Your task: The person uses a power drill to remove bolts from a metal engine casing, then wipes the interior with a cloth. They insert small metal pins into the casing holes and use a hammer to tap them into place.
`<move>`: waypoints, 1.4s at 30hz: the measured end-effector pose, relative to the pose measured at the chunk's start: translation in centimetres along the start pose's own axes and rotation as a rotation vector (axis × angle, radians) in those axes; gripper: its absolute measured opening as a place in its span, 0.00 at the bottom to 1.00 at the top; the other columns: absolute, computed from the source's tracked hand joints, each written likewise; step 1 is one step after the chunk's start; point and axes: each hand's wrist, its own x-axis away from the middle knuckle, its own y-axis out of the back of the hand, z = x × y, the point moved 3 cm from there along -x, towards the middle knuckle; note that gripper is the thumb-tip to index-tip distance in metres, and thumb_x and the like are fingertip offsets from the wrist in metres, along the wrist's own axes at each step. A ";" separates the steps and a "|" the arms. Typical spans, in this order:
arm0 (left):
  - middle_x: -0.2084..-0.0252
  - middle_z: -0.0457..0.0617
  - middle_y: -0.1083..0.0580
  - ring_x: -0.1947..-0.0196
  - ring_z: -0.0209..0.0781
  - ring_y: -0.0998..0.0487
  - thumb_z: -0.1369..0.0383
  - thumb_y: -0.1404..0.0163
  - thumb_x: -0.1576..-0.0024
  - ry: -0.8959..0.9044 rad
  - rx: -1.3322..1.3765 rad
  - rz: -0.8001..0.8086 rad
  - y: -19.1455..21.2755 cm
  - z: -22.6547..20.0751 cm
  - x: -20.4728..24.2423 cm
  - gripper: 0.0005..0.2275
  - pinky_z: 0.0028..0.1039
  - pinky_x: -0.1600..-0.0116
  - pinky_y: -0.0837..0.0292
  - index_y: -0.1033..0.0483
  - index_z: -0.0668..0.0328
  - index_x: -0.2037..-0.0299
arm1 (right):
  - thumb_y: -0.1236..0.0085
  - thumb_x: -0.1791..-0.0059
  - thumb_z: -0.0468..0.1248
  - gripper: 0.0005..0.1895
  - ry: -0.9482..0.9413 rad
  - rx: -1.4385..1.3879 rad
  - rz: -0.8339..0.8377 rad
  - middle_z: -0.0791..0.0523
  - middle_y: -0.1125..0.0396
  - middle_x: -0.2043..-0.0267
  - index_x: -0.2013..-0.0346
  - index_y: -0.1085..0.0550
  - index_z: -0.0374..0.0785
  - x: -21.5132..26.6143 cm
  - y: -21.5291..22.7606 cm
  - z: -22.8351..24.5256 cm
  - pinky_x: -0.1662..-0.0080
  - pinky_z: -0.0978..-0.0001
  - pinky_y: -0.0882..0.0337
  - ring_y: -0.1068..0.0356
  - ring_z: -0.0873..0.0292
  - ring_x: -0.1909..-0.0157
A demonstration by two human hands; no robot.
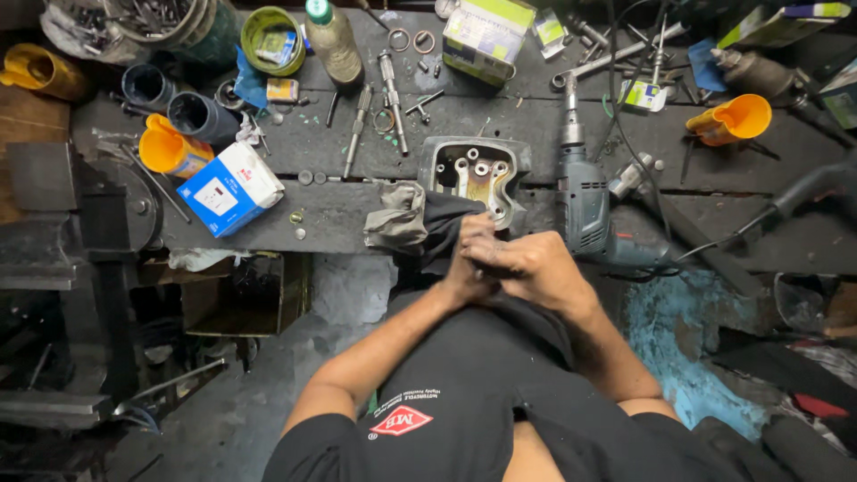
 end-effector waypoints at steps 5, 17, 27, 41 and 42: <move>0.77 0.49 0.30 0.74 0.57 0.29 0.62 0.33 0.72 -0.070 0.046 0.751 1.4 4.9 -2.6 0.19 0.40 0.60 0.34 0.30 0.60 0.80 | 0.36 0.66 0.29 0.35 0.065 -0.178 0.147 0.50 0.25 0.55 0.43 0.24 0.44 -0.7 1.3 0.2 0.54 0.64 0.24 0.23 0.48 0.56; 0.59 0.59 0.33 0.55 0.63 0.31 0.68 0.44 0.58 -0.058 -0.129 0.023 -0.1 0.1 0.4 0.19 0.51 0.40 0.35 0.31 0.66 0.57 | 0.38 0.63 0.25 0.29 -0.105 -0.227 -0.182 0.52 0.25 0.52 0.47 0.21 0.43 0.2 -0.5 0.9 0.53 0.66 0.24 0.21 0.52 0.54; 0.69 0.53 0.26 0.64 0.55 0.22 0.64 0.40 0.63 0.300 -0.059 1.132 0.7 6.0 -3.8 0.13 0.42 0.56 0.27 0.23 0.61 0.70 | 0.28 0.62 0.28 0.16 0.027 -0.027 -0.452 0.58 0.24 0.59 0.62 0.20 0.43 0.1 -2.3 2.8 0.58 0.63 0.31 0.33 0.53 0.64; 0.43 0.52 0.28 0.40 0.53 0.30 0.78 0.46 0.52 0.086 -0.499 0.576 4.3 1.0 -3.3 0.24 0.40 0.34 0.36 0.28 0.61 0.42 | 0.46 0.50 0.30 0.06 0.572 -0.451 -0.485 0.54 0.30 0.70 0.58 0.29 0.35 -0.2 -5.0 1.8 0.67 0.65 0.32 0.30 0.56 0.72; 0.43 0.52 0.28 0.40 0.53 0.29 0.78 0.46 0.52 0.077 -0.510 0.574 4.2 1.0 -3.2 0.23 0.39 0.34 0.35 0.28 0.60 0.43 | 0.42 0.51 0.29 0.06 0.653 -0.477 -0.423 0.56 0.33 0.74 0.60 0.27 0.33 -0.2 -4.2 2.8 0.71 0.66 0.36 0.34 0.58 0.76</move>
